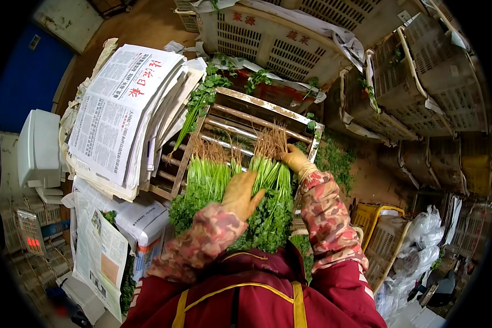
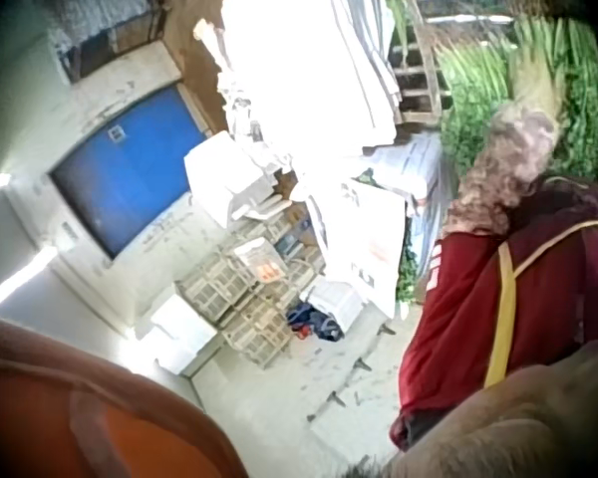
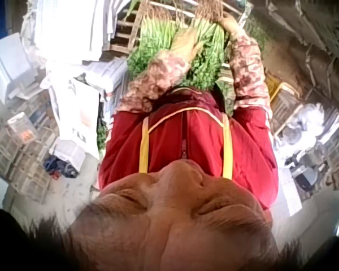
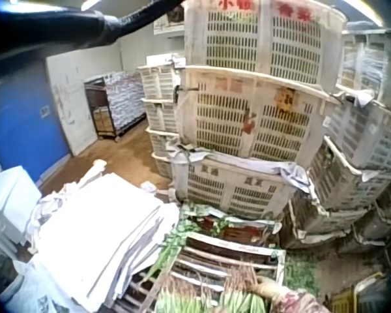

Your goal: The person sorts and bundles leafy green vegetables, placing them into a basket and arranging them on a table. They also handle newspapers, folding and placing them on the table.

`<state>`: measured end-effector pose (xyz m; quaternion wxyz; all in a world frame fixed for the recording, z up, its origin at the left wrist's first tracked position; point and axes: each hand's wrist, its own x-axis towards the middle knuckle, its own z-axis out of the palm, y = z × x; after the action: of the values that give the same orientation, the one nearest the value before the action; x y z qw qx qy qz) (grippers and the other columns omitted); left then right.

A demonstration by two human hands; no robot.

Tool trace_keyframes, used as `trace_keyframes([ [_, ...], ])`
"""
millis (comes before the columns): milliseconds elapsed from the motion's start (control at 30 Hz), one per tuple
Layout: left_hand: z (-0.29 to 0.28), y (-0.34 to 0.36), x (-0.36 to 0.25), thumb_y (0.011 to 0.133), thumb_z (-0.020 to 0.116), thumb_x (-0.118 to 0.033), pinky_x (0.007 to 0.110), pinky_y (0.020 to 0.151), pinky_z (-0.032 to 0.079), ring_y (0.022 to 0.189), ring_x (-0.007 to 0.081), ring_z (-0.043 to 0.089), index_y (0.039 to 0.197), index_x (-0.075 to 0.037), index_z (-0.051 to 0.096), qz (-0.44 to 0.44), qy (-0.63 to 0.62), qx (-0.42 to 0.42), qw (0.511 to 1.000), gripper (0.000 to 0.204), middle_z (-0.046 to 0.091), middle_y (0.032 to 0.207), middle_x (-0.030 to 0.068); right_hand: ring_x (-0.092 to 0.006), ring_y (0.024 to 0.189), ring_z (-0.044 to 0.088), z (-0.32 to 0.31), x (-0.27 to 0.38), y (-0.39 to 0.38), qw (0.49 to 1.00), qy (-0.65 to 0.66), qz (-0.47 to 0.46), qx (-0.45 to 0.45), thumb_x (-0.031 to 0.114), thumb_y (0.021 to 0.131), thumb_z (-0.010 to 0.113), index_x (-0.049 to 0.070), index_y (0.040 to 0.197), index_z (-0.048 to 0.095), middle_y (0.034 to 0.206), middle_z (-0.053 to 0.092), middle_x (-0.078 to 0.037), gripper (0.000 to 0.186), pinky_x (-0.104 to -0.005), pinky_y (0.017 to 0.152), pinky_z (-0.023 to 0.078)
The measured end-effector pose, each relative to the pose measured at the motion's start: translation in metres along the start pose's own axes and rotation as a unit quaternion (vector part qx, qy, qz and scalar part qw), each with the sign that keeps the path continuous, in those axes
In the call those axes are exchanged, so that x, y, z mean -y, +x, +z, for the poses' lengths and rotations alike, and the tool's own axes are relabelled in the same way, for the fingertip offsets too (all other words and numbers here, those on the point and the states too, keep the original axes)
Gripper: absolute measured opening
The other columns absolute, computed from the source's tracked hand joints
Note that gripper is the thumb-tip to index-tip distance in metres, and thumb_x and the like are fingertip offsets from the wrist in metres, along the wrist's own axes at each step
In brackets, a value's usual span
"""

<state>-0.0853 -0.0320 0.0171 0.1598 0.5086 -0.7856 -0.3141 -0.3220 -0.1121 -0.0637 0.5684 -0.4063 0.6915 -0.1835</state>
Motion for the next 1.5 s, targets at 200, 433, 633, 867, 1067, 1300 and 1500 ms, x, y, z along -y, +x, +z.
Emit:
trace_keyframes([
  [200,0.066,-0.007,-0.017,0.082,0.052,-0.013,0.048,0.11,0.032,0.125,0.0441,0.044,0.111,0.008,0.056,0.109,0.133,0.08,0.982,0.035,0.048,0.128,0.0322,-0.0336,0.12,0.055,0.035,0.069,-0.018,0.963,-0.249,0.094,-0.034,0.063,0.075,0.067,-0.007,0.133,0.047,0.13,0.055,-0.025,0.093,-0.0364,0.103,0.04],
  [433,0.015,0.001,0.005,0.093,0.055,-0.015,0.044,0.098,0.046,0.109,0.0344,0.06,0.117,0.0,0.059,0.009,-0.156,-0.095,0.983,0.029,0.06,0.12,0.0217,-0.0267,0.099,0.064,0.019,0.014,0.005,0.98,-0.171,0.055,-0.082,0.031,0.073,0.076,-0.003,0.124,0.057,0.111,0.066,-0.019,0.064,-0.0325,0.09,0.048],
  [633,0.017,0.048,0.02,0.089,0.066,-0.023,0.034,0.071,0.052,0.076,0.0227,0.063,0.117,0.001,0.057,-0.269,-0.065,0.182,0.944,0.038,0.065,0.087,0.0109,-0.0372,0.111,0.06,0.022,0.008,-0.004,0.977,-0.197,0.002,-0.083,0.035,0.076,0.064,-0.001,0.136,0.046,0.121,0.061,-0.025,0.072,-0.0362,0.096,0.046],
  [867,0.025,0.031,0.007,0.086,0.069,-0.015,0.03,0.063,0.051,0.067,0.0145,0.06,0.114,-0.005,0.061,-0.227,-0.21,0.008,0.951,0.031,0.064,0.078,0.0047,-0.0396,0.11,0.059,0.016,0.037,-0.051,0.965,-0.228,0.005,-0.129,0.033,0.079,0.058,0.002,0.138,0.043,0.12,0.06,-0.028,0.069,-0.0395,0.097,0.046],
  [1067,0.054,0.023,0.013,0.087,0.067,-0.007,0.022,0.055,0.045,0.064,0.0051,0.053,0.114,-0.004,0.06,-0.194,-0.337,-0.035,0.921,0.028,0.058,0.074,-0.0007,-0.039,0.113,0.057,0.018,0.05,-0.076,0.952,-0.252,0.004,-0.173,0.034,0.079,0.059,0.002,0.132,0.049,0.122,0.059,-0.026,0.063,-0.0405,0.098,0.045],
  [1300,0.039,0.015,0.052,0.085,0.065,-0.002,0.025,0.057,0.046,0.062,0.0102,0.055,0.116,-0.004,0.056,-0.297,-0.26,-0.077,0.916,0.032,0.058,0.074,-0.0005,-0.0356,0.106,0.061,0.02,0.071,-0.094,0.971,-0.173,0.034,-0.163,0.035,0.081,0.064,0.0,0.132,0.048,0.118,0.062,-0.021,0.064,-0.0402,0.096,0.046],
  [1500,0.022,0.018,0.038,0.088,0.064,-0.01,0.035,0.065,0.054,0.076,0.0231,0.063,0.123,-0.002,0.054,-0.08,0.142,-0.089,0.983,0.038,0.065,0.087,0.0101,-0.0208,0.083,0.066,-0.004,0.008,-0.063,0.953,0.3,-0.01,-0.044,0.007,0.088,0.066,-0.005,0.12,0.052,0.101,0.067,-0.012,0.037,-0.0286,0.073,0.053],
])
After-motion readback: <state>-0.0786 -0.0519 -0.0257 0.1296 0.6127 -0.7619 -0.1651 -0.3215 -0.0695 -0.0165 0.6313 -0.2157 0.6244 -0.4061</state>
